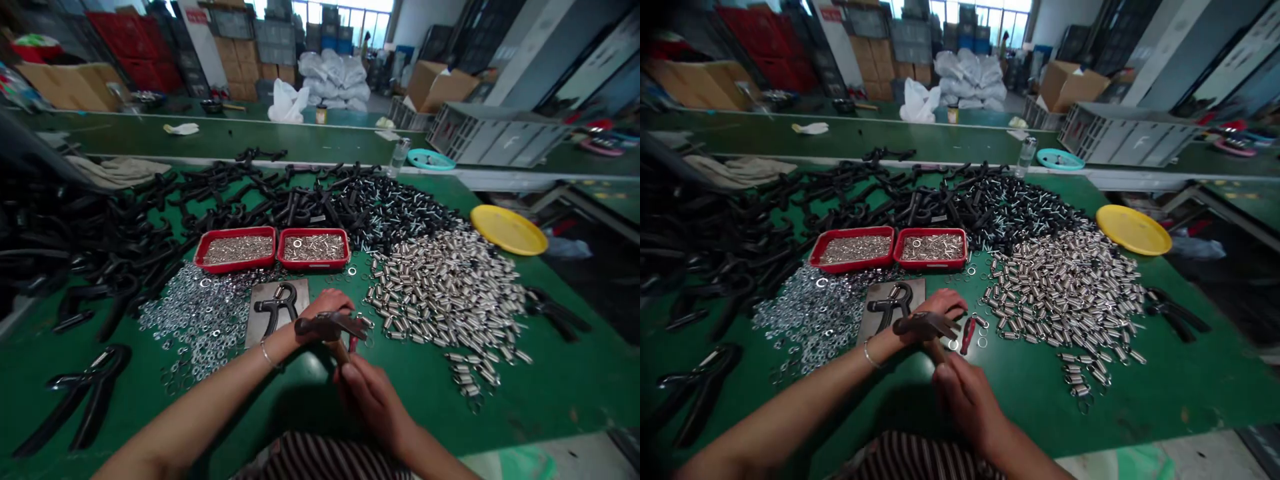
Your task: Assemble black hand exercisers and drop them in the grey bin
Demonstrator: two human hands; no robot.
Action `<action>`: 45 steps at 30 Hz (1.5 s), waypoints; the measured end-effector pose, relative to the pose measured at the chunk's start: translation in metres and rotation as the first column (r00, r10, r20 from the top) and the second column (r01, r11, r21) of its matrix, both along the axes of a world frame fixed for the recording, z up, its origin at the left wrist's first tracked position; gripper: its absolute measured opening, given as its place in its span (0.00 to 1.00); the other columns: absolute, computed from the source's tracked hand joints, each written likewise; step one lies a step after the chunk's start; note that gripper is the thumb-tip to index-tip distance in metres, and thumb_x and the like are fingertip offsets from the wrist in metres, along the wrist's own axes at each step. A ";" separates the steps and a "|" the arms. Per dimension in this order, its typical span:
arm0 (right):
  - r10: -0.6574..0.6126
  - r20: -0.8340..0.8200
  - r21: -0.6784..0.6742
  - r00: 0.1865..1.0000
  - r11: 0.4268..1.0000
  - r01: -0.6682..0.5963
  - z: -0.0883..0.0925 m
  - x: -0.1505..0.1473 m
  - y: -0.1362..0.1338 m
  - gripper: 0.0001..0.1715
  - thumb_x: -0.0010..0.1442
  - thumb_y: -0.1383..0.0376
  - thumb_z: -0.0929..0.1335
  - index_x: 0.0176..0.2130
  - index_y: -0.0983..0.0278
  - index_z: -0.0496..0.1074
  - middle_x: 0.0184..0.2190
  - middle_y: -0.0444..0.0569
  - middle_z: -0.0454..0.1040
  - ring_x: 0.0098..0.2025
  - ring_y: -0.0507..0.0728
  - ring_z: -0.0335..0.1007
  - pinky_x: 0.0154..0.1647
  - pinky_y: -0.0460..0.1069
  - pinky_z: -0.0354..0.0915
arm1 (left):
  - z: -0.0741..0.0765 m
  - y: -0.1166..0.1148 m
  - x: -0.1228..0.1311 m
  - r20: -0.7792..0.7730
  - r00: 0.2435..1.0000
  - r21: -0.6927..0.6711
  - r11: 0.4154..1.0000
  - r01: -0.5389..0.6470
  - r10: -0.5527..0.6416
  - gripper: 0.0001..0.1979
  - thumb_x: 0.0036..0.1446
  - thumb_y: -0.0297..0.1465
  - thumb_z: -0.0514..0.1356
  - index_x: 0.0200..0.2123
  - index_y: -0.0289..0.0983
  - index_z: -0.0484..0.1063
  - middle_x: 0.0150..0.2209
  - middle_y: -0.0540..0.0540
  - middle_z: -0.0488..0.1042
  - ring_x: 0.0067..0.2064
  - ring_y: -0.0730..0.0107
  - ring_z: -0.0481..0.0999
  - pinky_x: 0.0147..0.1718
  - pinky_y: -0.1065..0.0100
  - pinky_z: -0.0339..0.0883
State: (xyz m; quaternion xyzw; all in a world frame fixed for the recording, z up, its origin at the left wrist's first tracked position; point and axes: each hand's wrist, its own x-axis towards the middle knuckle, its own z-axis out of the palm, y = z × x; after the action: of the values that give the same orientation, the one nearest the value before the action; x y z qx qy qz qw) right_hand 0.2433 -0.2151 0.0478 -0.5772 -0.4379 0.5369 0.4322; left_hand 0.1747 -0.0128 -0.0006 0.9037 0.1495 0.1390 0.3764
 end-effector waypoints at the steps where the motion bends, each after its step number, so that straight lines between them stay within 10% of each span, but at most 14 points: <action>1: 0.016 0.009 0.016 1.000 1.000 -0.016 -0.001 0.002 -0.003 0.28 0.69 0.44 0.57 0.35 0.62 0.67 0.20 0.41 0.65 0.21 0.50 0.58 0.23 0.45 0.54 | -0.005 -0.001 0.010 -0.016 1.000 0.010 1.000 -0.024 0.024 0.08 0.62 0.31 0.58 0.39 0.42 0.77 0.40 0.45 0.77 0.45 0.60 0.74 0.51 0.60 0.62; 13: 0.045 -0.015 0.028 0.999 0.999 -0.045 -0.012 0.007 -0.001 0.25 0.70 0.47 0.58 0.36 0.63 0.66 0.23 0.41 0.67 0.24 0.50 0.62 0.26 0.45 0.56 | -0.005 -0.004 0.064 -0.212 0.966 0.259 0.962 -0.090 0.148 0.13 0.57 0.33 0.66 0.44 0.36 0.73 0.43 0.42 0.74 0.47 0.55 0.73 0.48 0.58 0.65; 21: -0.033 -0.024 -0.029 0.999 0.999 0.032 -0.019 0.007 0.000 0.22 0.69 0.48 0.61 0.36 0.63 0.66 0.23 0.40 0.65 0.24 0.49 0.60 0.27 0.45 0.55 | 0.010 0.018 0.025 -0.196 0.911 0.532 0.820 -0.212 0.363 0.15 0.62 0.29 0.60 0.51 0.33 0.70 0.47 0.37 0.71 0.52 0.53 0.69 0.50 0.54 0.62; 28: -0.004 -0.019 -0.035 1.000 0.999 0.003 -0.013 -0.001 0.011 0.19 0.69 0.51 0.62 0.33 0.63 0.65 0.22 0.40 0.65 0.25 0.50 0.60 0.27 0.45 0.55 | -0.014 0.013 0.031 -0.197 0.980 0.392 0.915 0.093 -0.015 0.10 0.67 0.31 0.56 0.48 0.41 0.74 0.42 0.45 0.72 0.47 0.63 0.70 0.50 0.63 0.63; 33: -0.004 -0.037 -0.028 0.999 1.000 0.003 -0.009 -0.003 0.010 0.18 0.68 0.52 0.62 0.34 0.63 0.65 0.23 0.40 0.65 0.25 0.49 0.58 0.26 0.45 0.55 | -0.024 0.004 0.049 -0.227 0.974 0.479 0.870 0.116 -0.005 0.09 0.67 0.30 0.54 0.41 0.35 0.74 0.41 0.42 0.72 0.46 0.62 0.71 0.48 0.62 0.64; 40: -0.143 -0.122 -0.083 0.982 0.987 0.134 -0.018 -0.002 0.005 0.24 0.64 0.45 0.65 0.36 0.63 0.68 0.22 0.40 0.64 0.23 0.50 0.58 0.24 0.44 0.56 | -0.005 0.001 0.048 -0.250 0.959 0.330 0.943 -0.043 0.131 0.08 0.66 0.27 0.55 0.41 0.33 0.74 0.40 0.40 0.75 0.44 0.59 0.75 0.46 0.60 0.67; 45: -0.322 -0.150 -0.202 0.935 0.936 0.290 -0.012 0.010 0.008 0.31 0.58 0.43 0.69 0.49 0.62 0.71 0.24 0.42 0.68 0.23 0.50 0.59 0.21 0.43 0.57 | 0.024 0.018 -0.021 0.060 0.939 -0.011 0.941 -0.338 0.338 0.08 0.65 0.31 0.57 0.42 0.37 0.76 0.41 0.45 0.75 0.45 0.65 0.75 0.47 0.65 0.68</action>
State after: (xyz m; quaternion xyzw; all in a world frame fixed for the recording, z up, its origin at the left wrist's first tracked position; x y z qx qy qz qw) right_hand 0.2536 -0.2073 0.0353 -0.6234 -0.2521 0.5497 0.4957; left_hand 0.1542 0.0048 0.0235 0.8597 0.2908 0.2291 0.3518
